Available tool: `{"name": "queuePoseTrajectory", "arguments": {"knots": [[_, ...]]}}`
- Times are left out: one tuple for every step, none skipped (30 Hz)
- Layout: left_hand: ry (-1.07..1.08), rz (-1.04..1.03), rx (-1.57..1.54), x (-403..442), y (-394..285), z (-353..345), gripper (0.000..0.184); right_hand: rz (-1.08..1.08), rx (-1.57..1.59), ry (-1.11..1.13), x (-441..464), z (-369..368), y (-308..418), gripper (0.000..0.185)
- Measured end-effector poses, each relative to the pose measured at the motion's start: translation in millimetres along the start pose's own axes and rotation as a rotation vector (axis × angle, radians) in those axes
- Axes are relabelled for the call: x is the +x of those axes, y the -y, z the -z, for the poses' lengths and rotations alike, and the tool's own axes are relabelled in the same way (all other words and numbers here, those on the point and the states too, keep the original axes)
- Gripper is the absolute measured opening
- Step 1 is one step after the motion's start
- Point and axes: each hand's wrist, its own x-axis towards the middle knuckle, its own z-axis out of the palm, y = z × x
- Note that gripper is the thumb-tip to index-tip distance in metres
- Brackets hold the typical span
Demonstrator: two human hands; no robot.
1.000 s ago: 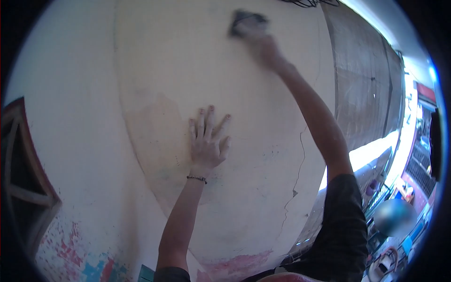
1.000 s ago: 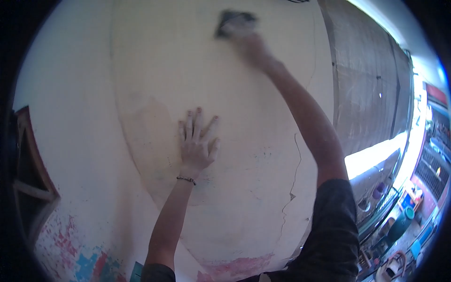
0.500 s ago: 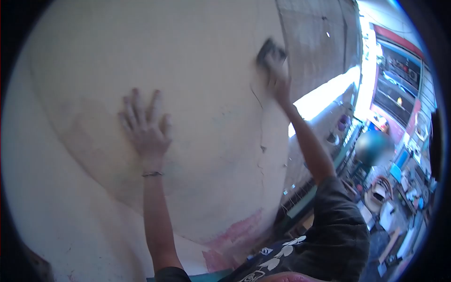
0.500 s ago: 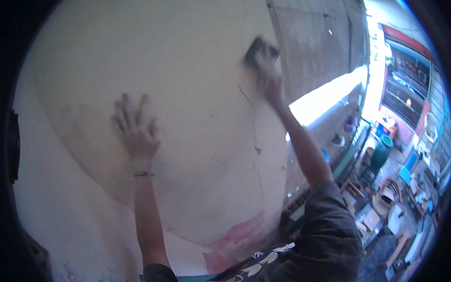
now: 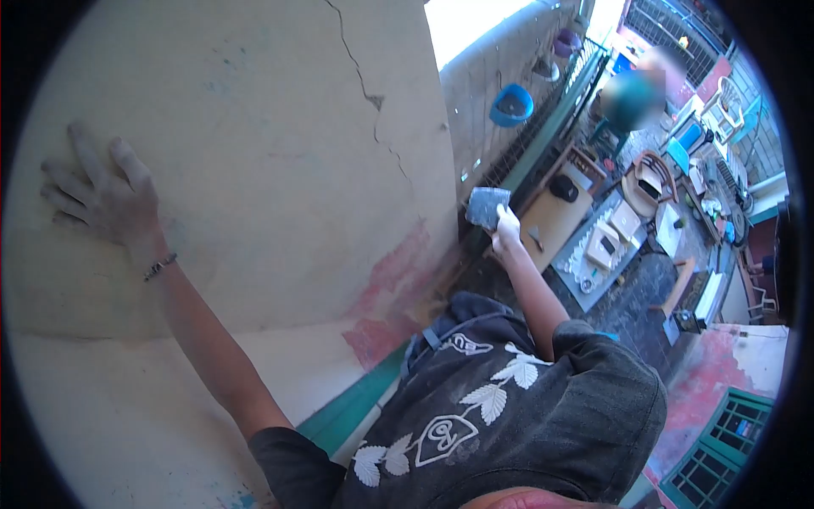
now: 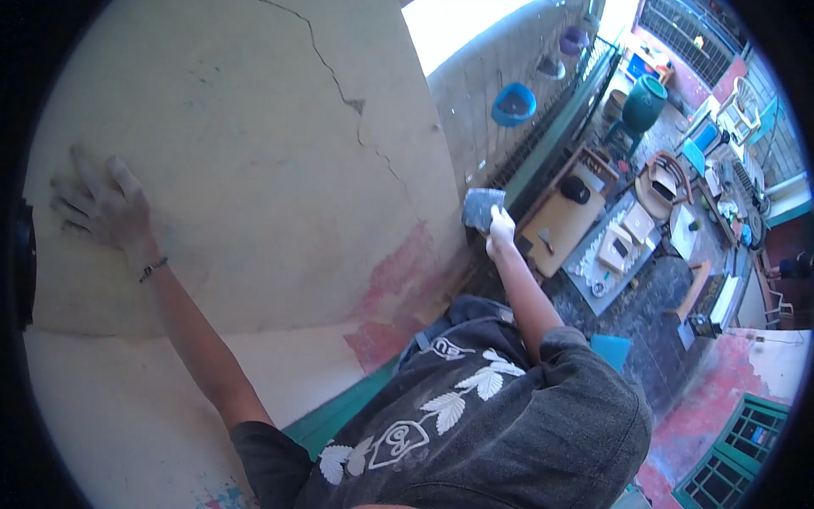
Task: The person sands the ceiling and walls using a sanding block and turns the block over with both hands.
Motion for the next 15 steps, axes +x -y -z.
{"name": "queuePoseTrajectory", "arguments": {"knots": [[0.013, -0.004, -0.004, -5.4, -5.0, -1.2, 0.060, -0.065, 0.046, 0.026, -0.7, 0.0, 6.7, 0.033], [0.020, -0.007, -0.005, -13.3, -7.9, -3.3, 0.061, -0.094, 0.033, 0.014, -5.7, -5.4, 14.2, 0.034], [0.024, -0.010, -0.003, -19.8, -11.3, -6.4, 0.061, -0.110, 0.044, 0.015, -11.6, -12.6, 21.9, 0.034], [0.032, -0.016, -0.010, -27.6, -15.3, -9.8, 0.062, -0.125, 0.053, 0.019, -15.0, -19.7, 28.5, 0.034], [0.043, -0.022, -0.015, -35.8, -21.0, -11.2, 0.062, -0.130, 0.051, 0.020, -14.3, -22.0, 31.4, 0.034], [0.054, -0.028, -0.018, -44.1, -25.2, -12.0, 0.063, -0.136, 0.048, 0.023, -14.4, -25.4, 33.1, 0.034], [0.077, -0.031, -0.017, -52.0, -28.9, -13.1, 0.063, -0.143, 0.046, 0.026, -14.2, -28.4, 33.1, 0.034], [0.101, -0.035, -0.015, -60.3, -32.9, -13.7, 0.063, -0.140, 0.015, 0.024, -15.1, -30.8, 32.3, 0.033], [0.126, -0.040, -0.012, -68.4, -37.9, -12.9, 0.063, -0.142, 0.006, 0.012, -15.5, -33.6, 31.6, 0.033], [0.147, -0.025, -0.032, -79.1, -44.7, -11.6, 0.062, -0.144, -0.005, 0.001, -15.0, -35.1, 28.0, 0.034], [0.164, -0.010, -0.052, -90.1, -53.3, -10.7, 0.062, -0.146, -0.006, 0.012, -12.6, -33.7, 22.6, 0.034], [0.178, 0.005, -0.072, -100.7, -61.8, -10.3, 0.062, -0.146, -0.004, 0.025, -10.3, -33.2, 17.8, 0.034], [0.211, 0.029, -0.090, -115.5, -71.9, -9.3, 0.062, -0.146, 0.001, 0.034, -8.8, -31.9, 11.9, 0.034], [0.246, 0.054, -0.110, -135.4, -83.0, -7.0, 0.062, -0.155, 0.000, 0.027, -9.9, -31.6, 6.6, 0.034], [0.280, 0.079, -0.132, -157.9, -93.3, -6.2, 0.062, -0.161, 0.000, 0.019, -10.6, -31.9, 1.5, 0.034]]}}
